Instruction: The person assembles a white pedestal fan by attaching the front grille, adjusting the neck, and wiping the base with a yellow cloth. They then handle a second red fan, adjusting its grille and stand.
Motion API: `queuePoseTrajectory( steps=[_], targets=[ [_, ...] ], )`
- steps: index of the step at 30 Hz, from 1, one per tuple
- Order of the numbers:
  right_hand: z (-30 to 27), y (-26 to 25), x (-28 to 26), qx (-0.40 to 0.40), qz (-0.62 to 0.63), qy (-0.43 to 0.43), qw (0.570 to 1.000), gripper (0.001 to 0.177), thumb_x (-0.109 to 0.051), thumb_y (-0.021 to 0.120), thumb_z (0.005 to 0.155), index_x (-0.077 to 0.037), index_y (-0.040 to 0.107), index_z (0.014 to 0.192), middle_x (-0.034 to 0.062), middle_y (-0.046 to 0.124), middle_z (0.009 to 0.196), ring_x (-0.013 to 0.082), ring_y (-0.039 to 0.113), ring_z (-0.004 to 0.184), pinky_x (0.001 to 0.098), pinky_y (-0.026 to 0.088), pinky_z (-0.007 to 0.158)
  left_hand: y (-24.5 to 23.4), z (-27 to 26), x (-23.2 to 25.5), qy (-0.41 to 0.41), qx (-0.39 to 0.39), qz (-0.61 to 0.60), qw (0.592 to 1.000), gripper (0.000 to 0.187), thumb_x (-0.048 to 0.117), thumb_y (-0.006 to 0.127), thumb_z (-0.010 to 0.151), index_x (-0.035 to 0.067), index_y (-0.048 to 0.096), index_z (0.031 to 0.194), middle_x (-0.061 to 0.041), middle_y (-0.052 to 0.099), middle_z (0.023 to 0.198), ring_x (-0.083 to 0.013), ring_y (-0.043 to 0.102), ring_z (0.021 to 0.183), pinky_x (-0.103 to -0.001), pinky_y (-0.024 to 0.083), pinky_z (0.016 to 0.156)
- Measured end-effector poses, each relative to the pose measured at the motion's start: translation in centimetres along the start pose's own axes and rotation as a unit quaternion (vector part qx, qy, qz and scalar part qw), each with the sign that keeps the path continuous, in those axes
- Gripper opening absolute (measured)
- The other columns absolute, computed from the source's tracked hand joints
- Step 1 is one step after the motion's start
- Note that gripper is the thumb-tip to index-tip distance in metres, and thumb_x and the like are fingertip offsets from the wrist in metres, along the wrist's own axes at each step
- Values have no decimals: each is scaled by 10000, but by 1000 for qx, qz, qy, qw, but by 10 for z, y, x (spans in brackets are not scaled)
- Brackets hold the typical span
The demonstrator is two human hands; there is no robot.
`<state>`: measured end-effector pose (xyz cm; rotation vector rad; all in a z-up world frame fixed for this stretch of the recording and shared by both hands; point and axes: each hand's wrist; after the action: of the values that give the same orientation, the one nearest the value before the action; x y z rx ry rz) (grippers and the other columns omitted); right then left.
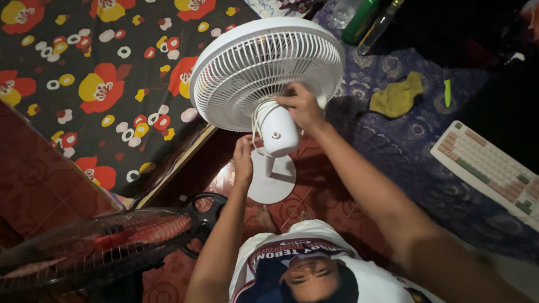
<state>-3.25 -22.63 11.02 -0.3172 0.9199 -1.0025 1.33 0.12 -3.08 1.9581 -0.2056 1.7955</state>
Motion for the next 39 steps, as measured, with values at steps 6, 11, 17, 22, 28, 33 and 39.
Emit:
queuePoseTrajectory(
  steps=[6, 11, 17, 22, 28, 33, 39],
  targets=[
    [-32, 16, 11, 125, 113, 253, 953, 133, -77, 805, 854, -55, 797, 984, 107, 775, 907, 236, 745, 821, 325, 568, 755, 9, -7, 14, 40, 37, 57, 997, 224, 172, 640, 1006, -15, 632, 1128, -99, 734, 1047, -182, 731, 948, -305, 563, 840],
    [-41, 16, 10, 135, 59, 142, 979, 126, -66, 784, 909, -15, 776, 1024, 127, 767, 968, 219, 746, 864, 311, 573, 761, 25, -10, 39, 29, 129, 104, 986, 198, 168, 634, 1031, -11, 649, 1113, -108, 729, 1007, -175, 694, 892, -306, 547, 798],
    [-41, 9, 19, 31, 135, 225, 964, 146, -78, 807, 887, -24, 781, 1019, 108, 726, 890, 170, 660, 634, 286, 510, 600, 70, -55, 80, 142, 250, 296, 911, 462, 160, 707, 963, -10, 527, 1353, -200, 538, 1351, -341, 489, 1273, -438, 413, 1098],
    [-34, 6, 45, -24, 229, 183, 956, 153, -98, 831, 881, -24, 772, 1001, 71, 747, 890, 121, 648, 732, 277, 521, 674, 131, -81, 101, 200, 233, 408, 860, 786, 222, 834, 825, -24, 414, 1442, -257, 416, 1484, -441, 372, 1392, -537, 268, 1177],
    [-35, 13, 84, -119, 270, 166, 941, 171, -150, 850, 865, -28, 785, 965, 49, 777, 878, 94, 676, 759, 274, 543, 698, 167, -64, 87, 134, 312, 393, 855, 1096, 253, 953, 651, -26, 295, 1482, -267, 373, 1490, -466, 368, 1377, -543, 304, 1165],
    [-40, 34, 107, -133, 294, 170, 931, 171, -169, 819, 889, -13, 775, 945, 45, 759, 837, 108, 669, 722, 274, 537, 660, 179, -50, 67, 152, 390, 357, 835, 1110, 242, 997, 579, 21, 318, 1429, -253, 392, 1422, -454, 402, 1336, -517, 350, 1140],
    [-37, 47, 115, -189, 411, 317, 834, 223, -199, 738, 946, -5, 669, 1031, 93, 696, 783, 187, 676, 572, 311, 529, 476, 180, -31, 55, 84, 446, 260, 852, 1053, 162, 962, 595, 85, 358, 1453, -208, 427, 1356, -403, 465, 1286, -486, 423, 1081]
  ],
)
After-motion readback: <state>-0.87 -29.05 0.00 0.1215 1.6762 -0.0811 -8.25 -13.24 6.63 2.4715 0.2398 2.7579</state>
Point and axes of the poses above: each hand's wrist, its own z-axis towards the middle knuckle, its own y-axis out of the palm, x = y × z
